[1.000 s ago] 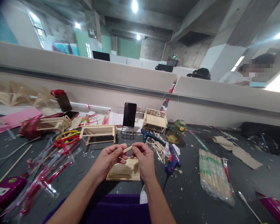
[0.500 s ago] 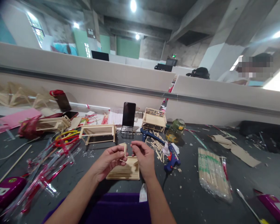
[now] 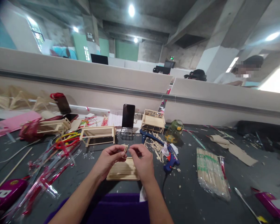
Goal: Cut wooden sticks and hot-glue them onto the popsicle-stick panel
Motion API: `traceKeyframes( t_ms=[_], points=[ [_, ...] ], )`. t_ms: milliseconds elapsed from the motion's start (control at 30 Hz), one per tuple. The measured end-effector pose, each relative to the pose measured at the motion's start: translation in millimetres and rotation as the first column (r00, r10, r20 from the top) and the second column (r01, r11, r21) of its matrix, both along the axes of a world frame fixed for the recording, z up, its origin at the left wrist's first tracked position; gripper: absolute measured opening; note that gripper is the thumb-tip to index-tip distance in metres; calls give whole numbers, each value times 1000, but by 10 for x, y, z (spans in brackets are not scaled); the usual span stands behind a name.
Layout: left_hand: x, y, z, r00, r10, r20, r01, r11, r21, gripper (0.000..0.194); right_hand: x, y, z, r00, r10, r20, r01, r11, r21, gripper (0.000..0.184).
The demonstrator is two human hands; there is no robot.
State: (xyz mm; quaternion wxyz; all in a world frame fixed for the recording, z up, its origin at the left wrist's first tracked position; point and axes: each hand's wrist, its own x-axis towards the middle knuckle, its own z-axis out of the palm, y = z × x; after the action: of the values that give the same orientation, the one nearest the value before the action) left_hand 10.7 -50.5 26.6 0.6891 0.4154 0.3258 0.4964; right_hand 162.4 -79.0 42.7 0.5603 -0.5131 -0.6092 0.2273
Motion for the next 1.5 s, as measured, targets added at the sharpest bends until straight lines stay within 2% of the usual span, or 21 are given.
traceKeyframes(
  t_ms=[233, 633, 700, 800, 900, 967, 1033, 1067, 1133, 1200, 1267, 1333, 1500],
  points=[
    [8, -5, -1, 998, 13, -57, -11, 999, 40, 24, -88, -53, -10, 992, 8, 129, -12, 999, 29, 11],
    [19, -15, 1, 1000, 17, -25, -16, 999, 42, 22, -94, -52, -13, 987, -7, 163, -2, 999, 51, 14],
    [11, -9, 12, 1000, 19, 22, -19, 1000, 1, 23, -29, -47, 20, 982, -49, 182, 40, 998, 51, 18],
    [-10, 15, 34, 992, 66, 106, -55, 993, -106, 26, 227, -72, 87, 939, -213, 269, 210, 977, 39, 25],
    [-26, 37, 52, 979, 117, 166, -84, 978, -192, 30, 651, -152, 96, 788, -382, 482, 450, 892, -29, 31],
    [-28, 43, 60, 972, 130, 194, -86, 972, -217, 30, 953, -217, 44, 632, -471, 615, 644, 761, -80, 33],
    [-24, 43, 64, 970, 124, 211, -76, 972, -224, 29, 1205, -269, -47, 519, -432, 738, 754, 639, -156, 36],
    [-23, 43, 64, 969, 122, 215, -72, 972, -224, 28, 1298, -286, -101, 508, -368, 778, 774, 592, -225, 39],
    [-23, 44, 64, 967, 125, 223, -75, 972, -221, 28, 1411, -298, -215, 557, -241, 795, 753, 551, -360, 47],
    [-29, 46, 65, 963, 135, 231, -84, 972, -217, 27, 1441, -286, -325, 616, -195, 763, 720, 531, -446, 53],
    [-38, 46, 69, 960, 140, 241, -87, 972, -217, 26, 1429, -259, -419, 649, -216, 730, 707, 525, -474, 54],
    [-44, 41, 77, 958, 137, 251, -82, 972, -218, 26, 1417, -230, -490, 684, -283, 673, 695, 533, -482, 46],
    [-45, 30, 95, 959, 127, 252, -74, 975, -209, 27, 1463, -218, -568, 772, -417, 479, 633, 568, -526, 29]
  ],
)
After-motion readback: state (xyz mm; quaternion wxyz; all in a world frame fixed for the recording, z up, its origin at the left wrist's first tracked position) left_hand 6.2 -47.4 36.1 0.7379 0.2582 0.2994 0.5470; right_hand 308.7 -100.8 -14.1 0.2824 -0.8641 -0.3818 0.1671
